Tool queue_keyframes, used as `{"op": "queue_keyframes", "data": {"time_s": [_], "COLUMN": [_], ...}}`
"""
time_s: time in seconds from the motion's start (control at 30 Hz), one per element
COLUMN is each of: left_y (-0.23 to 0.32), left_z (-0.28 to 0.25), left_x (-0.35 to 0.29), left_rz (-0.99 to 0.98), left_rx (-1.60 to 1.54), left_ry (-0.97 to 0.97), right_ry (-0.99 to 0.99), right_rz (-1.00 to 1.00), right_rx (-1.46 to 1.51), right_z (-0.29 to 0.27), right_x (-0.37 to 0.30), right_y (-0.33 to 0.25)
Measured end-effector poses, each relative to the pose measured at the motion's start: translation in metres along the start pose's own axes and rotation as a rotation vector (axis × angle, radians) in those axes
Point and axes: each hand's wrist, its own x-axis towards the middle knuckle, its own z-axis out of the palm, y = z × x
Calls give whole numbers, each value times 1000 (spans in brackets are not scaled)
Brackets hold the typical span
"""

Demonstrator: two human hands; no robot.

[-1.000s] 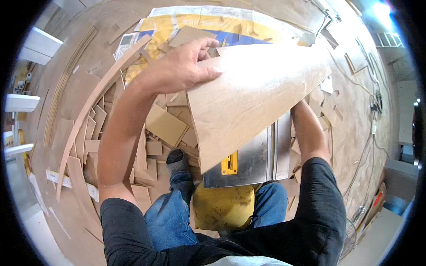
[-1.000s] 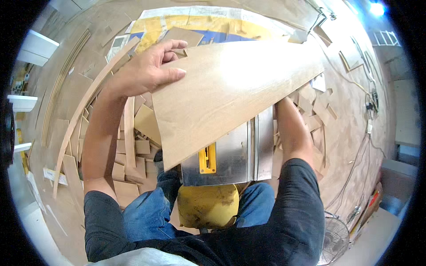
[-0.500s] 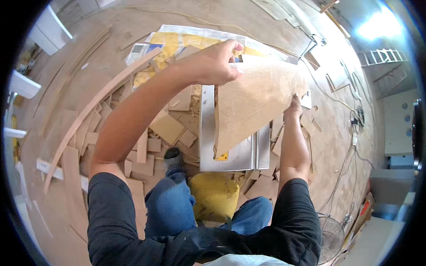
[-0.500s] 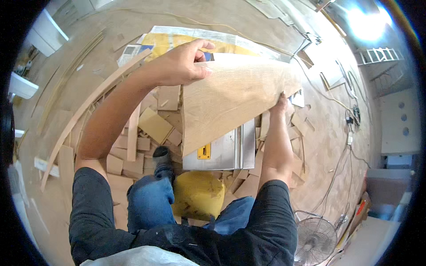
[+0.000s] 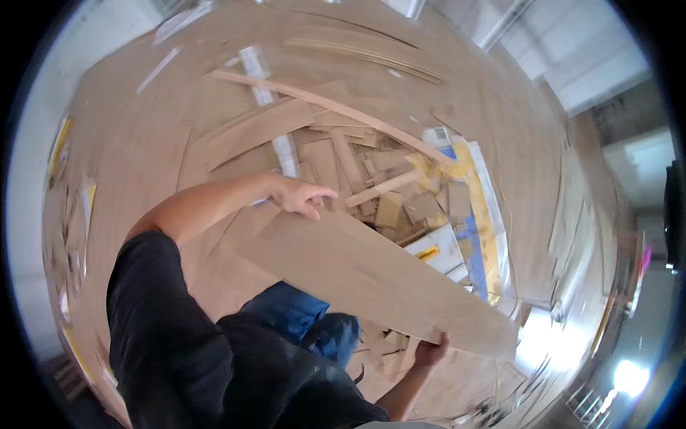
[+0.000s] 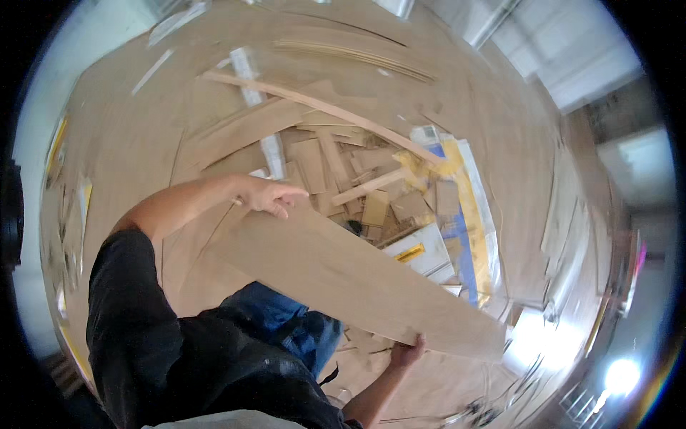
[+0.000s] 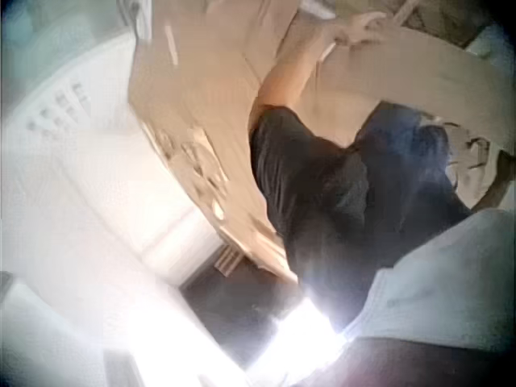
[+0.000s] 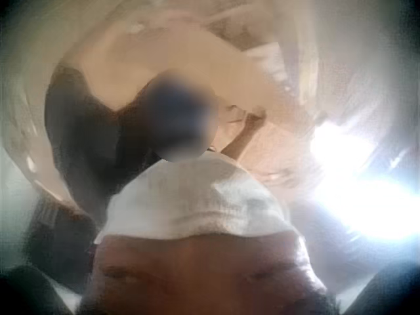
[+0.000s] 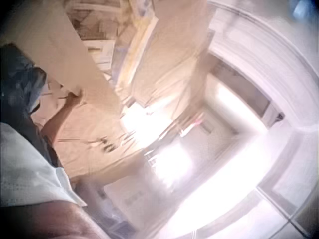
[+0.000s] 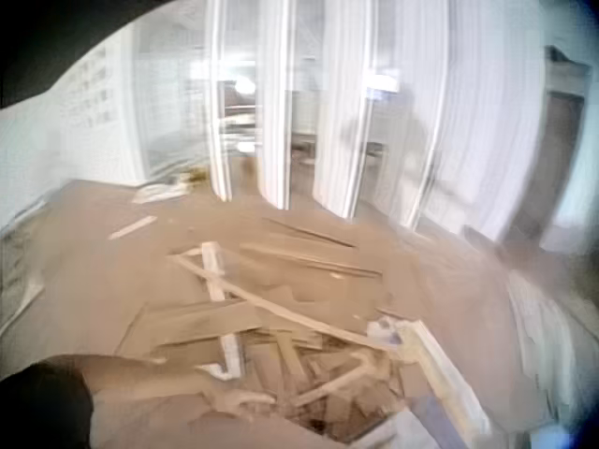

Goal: The person feeds a wooden plank into a table saw by hand to cut it.

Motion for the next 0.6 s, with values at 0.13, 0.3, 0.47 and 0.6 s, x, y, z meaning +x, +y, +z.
{"op": "queue_keyframes", "data": {"time_s": [0.13, 0.3, 0.47, 0.6], "left_y": [-28, -5, -33, -105], "left_z": [96, 224, 285, 344], "left_x": [-197, -256, -403, -532], "left_rz": [-385, -195, -273, -444], "left_rx": [721, 284, -219, -336], "left_ry": [462, 933, 1066, 1102], "right_ry": [-223, -701, -964, -1167], "right_rz": [254, 276, 422, 774], "right_rx": [-275, -496, -775, -1501], "right_z": [109, 224, 301, 335], "right_x": [-127, -251, -366, -393], "right_y": [45, 89, 127, 174]}}
